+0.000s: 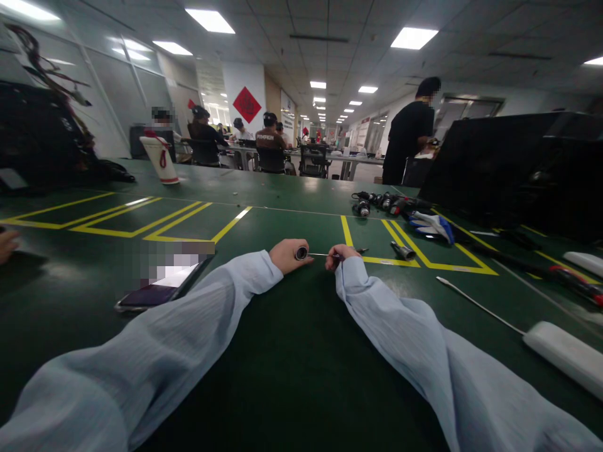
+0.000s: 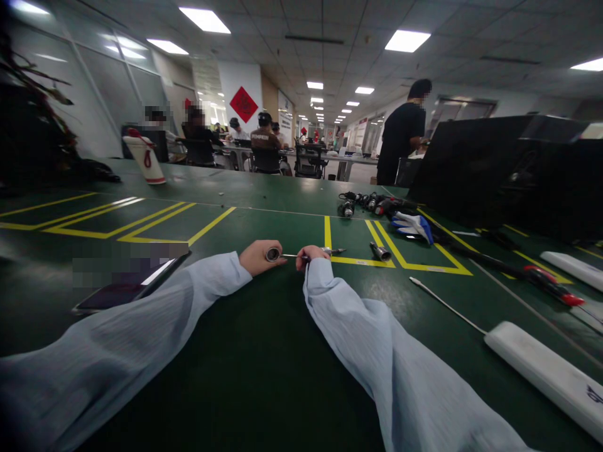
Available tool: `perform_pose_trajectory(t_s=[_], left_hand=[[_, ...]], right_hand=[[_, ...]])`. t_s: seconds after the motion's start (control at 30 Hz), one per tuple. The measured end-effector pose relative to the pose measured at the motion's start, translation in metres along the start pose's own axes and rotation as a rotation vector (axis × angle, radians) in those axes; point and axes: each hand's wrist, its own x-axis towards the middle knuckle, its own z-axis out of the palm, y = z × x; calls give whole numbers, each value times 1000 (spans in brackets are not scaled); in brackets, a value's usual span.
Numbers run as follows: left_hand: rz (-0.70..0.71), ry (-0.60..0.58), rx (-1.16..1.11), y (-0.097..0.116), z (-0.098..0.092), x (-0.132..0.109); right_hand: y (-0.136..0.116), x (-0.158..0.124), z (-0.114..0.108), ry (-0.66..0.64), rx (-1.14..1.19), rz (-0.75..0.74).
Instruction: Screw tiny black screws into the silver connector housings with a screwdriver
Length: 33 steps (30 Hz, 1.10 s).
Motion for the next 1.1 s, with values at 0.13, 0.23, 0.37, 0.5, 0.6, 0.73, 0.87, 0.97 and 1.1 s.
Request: perform_pose_trajectory(t_s=[0.13, 0.23, 0.37, 0.5, 0.6, 0.73, 0.87, 0.97, 1.1], left_hand=[[2, -19, 8, 1, -1, 0], [9, -36, 12, 2, -2, 0], [11, -49, 22, 3, -2, -1], [11, -73, 41, 4, -4, -1], [16, -109, 64, 5, -5, 1], [17, -140, 122, 7, -4, 2], [-3, -128, 213, 10, -4, 2], [-9, -115, 295, 14, -3, 0], [32, -132, 384, 20, -3, -3]], right_hand=[[1, -2, -1, 7, 59, -14], [1, -11, -2, -27, 139, -77], [0, -30, 1, -55, 283, -186], [-3, -42, 5, -84, 401, -236], [-3, -42, 4, -106, 442, -242], [-3, -33, -3, -136, 456, -209], [-3, -22, -7, -91, 478, -204], [-2, -19, -7, -48, 488, -208], [-3, -20, -6, -10, 481, -206]])
